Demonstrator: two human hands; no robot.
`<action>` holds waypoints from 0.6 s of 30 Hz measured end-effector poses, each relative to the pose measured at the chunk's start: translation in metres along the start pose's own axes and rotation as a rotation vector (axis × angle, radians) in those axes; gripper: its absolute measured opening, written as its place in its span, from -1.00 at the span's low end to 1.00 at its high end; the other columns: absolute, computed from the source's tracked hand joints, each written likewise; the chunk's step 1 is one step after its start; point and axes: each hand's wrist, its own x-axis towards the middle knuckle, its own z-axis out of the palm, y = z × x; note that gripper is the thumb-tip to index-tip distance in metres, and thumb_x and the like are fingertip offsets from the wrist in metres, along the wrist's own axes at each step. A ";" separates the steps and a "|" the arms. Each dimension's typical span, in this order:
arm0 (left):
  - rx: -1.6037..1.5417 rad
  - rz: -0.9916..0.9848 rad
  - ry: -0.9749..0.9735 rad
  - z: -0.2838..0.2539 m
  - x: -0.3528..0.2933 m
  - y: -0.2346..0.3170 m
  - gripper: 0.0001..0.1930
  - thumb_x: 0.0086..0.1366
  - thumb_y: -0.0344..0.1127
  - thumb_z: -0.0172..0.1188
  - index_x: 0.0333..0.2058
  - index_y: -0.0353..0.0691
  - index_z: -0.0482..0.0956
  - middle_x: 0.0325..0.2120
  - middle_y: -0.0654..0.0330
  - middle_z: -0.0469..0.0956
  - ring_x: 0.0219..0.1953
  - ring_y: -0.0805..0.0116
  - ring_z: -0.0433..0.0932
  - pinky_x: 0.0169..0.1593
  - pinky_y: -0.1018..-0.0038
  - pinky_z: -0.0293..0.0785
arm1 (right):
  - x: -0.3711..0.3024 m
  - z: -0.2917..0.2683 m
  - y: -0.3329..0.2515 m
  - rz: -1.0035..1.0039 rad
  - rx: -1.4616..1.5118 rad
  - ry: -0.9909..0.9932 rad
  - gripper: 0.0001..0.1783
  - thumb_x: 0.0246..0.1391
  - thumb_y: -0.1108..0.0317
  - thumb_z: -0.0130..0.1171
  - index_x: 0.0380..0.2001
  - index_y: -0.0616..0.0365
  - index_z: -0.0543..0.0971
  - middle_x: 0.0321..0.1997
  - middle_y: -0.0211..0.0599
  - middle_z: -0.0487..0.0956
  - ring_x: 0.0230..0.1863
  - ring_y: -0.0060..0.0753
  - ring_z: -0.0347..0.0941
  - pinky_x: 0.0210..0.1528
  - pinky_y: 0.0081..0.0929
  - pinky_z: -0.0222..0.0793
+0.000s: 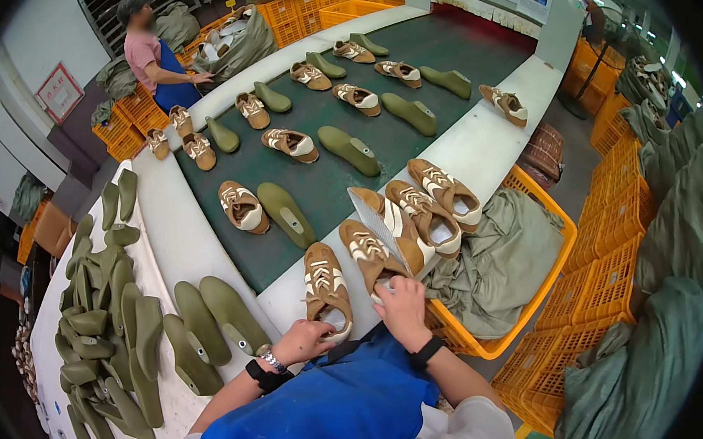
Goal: The person inserts green shoe lasts into brown slip-on shoes on a conveyor belt, ties the laces, and places the shoes back on the belt. They repeat this process for multiple pairs while other workers handle materials nearby.
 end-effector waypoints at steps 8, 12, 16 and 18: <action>0.070 -0.322 0.367 -0.022 -0.001 -0.007 -0.51 0.08 -0.13 0.28 -0.07 -0.25 0.43 -0.39 0.00 0.54 -0.30 0.00 0.56 -0.23 0.26 0.48 | 0.013 0.009 -0.006 -0.072 0.280 0.038 -0.65 -0.13 0.31 0.26 -0.20 0.13 0.54 -0.22 -0.23 0.50 -0.15 -0.10 0.40 -0.05 -0.23 0.30; 0.214 -0.372 0.225 -0.012 0.017 -0.013 -0.41 0.09 -0.03 0.24 0.00 -0.20 0.25 -0.36 -0.02 0.52 -0.33 -0.04 0.55 -0.29 0.19 0.48 | 0.028 0.016 -0.032 -0.201 0.449 -0.142 -0.50 -0.10 0.29 0.26 -0.04 0.13 0.44 -0.07 -0.16 0.42 -0.14 -0.02 0.41 -0.05 -0.22 0.35; 0.166 -0.363 0.295 -0.003 0.021 -0.020 -0.60 0.13 -0.17 0.18 -0.12 -0.23 0.33 -0.41 -0.04 0.54 -0.37 -0.07 0.54 -0.34 0.16 0.47 | 0.040 0.030 -0.048 -0.318 0.218 -0.200 -0.44 -0.14 0.28 0.27 0.02 0.04 0.42 -0.06 -0.22 0.39 -0.10 -0.10 0.35 -0.10 -0.24 0.36; 0.133 -0.358 0.383 -0.006 0.014 -0.017 -0.70 0.13 -0.23 0.15 -0.20 -0.26 0.42 -0.44 -0.10 0.55 -0.40 -0.09 0.54 -0.34 0.14 0.47 | 0.046 0.035 -0.054 -0.303 0.220 -0.143 -0.53 -0.16 0.36 0.24 -0.07 0.04 0.47 -0.12 -0.26 0.42 -0.14 -0.15 0.35 -0.14 -0.25 0.35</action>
